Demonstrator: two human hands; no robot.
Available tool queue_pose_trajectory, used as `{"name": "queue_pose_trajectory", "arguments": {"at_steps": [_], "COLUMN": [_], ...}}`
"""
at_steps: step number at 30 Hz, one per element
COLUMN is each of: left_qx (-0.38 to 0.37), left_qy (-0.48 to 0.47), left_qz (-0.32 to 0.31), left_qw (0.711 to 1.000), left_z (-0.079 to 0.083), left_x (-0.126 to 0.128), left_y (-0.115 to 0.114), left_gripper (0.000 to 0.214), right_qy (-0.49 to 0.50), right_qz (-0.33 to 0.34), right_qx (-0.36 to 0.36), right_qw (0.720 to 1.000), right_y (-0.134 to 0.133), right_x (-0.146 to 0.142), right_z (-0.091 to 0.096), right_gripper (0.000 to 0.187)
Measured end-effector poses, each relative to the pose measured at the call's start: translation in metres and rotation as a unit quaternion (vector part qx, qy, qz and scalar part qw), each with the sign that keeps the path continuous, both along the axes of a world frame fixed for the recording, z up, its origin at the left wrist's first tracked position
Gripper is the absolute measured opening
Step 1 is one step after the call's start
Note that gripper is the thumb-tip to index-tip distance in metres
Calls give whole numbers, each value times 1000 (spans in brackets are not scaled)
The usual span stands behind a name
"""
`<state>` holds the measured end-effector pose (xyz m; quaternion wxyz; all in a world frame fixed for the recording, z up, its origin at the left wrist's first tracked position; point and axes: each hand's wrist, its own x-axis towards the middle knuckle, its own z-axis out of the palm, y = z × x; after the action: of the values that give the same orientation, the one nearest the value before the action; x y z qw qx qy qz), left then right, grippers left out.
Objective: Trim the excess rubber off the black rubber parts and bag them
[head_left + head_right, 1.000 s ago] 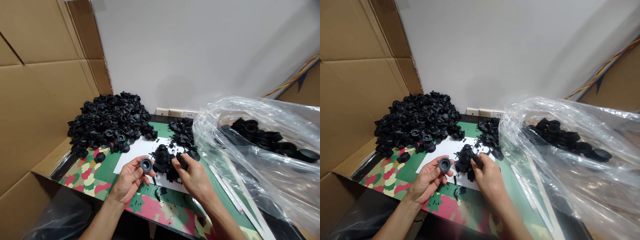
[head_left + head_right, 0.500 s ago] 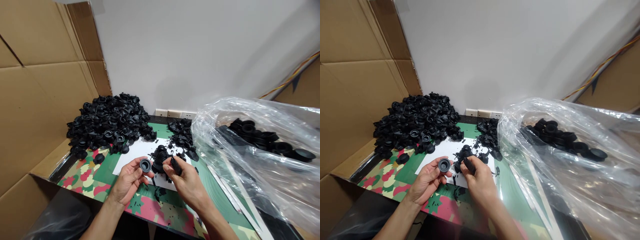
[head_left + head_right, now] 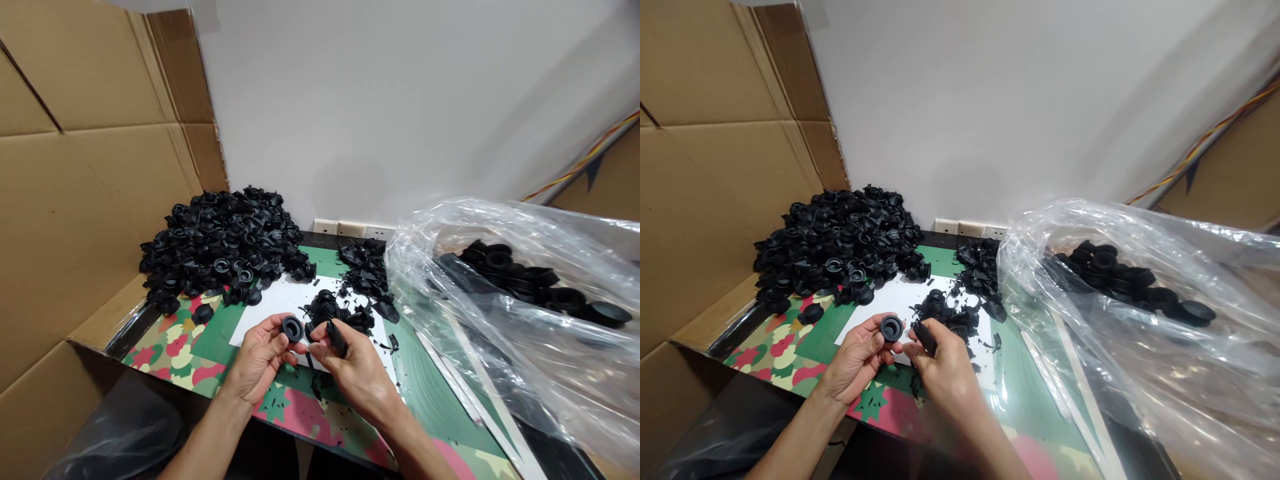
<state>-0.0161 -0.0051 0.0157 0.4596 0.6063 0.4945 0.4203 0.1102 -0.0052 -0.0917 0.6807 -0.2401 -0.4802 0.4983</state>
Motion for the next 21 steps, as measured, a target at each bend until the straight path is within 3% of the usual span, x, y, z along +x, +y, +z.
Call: {"name": "queue_pose_trajectory", "arguments": {"at_steps": [3, 6, 8, 11, 14, 17, 21], "left_qx": [9, 44, 80, 129, 173, 206, 303], "left_qy": [18, 78, 130, 184, 233, 284, 331], "left_qz": [26, 42, 48, 65, 65, 39, -21], "left_qw": [999, 995, 987, 972, 955, 936, 893], "left_z": [-2, -4, -4, -6, -10, -13, -10], "left_x": [5, 13, 17, 18, 14, 10, 7], "left_y": [-3, -7, -8, -10, -10, -10, -9], "left_gripper": [73, 77, 76, 71, 62, 55, 39], "right_qy": [9, -11, 0, 70, 156, 192, 191], "right_qz": [-4, -90, -109, -27, 61, 85, 104], "right_qx": [36, 104, 109, 29, -67, -113, -123], "right_qw": [999, 990, 988, 997, 984, 971, 968], "right_y": [-1, -1, 0, 3, 5, 7, 8], "right_x": [-4, -9, -11, -13, -14, -15, -15], "right_z": [1, 3, 3, 1, 2, 4, 5], "right_gripper": [33, 23, 25, 29, 33, 43, 54]}}
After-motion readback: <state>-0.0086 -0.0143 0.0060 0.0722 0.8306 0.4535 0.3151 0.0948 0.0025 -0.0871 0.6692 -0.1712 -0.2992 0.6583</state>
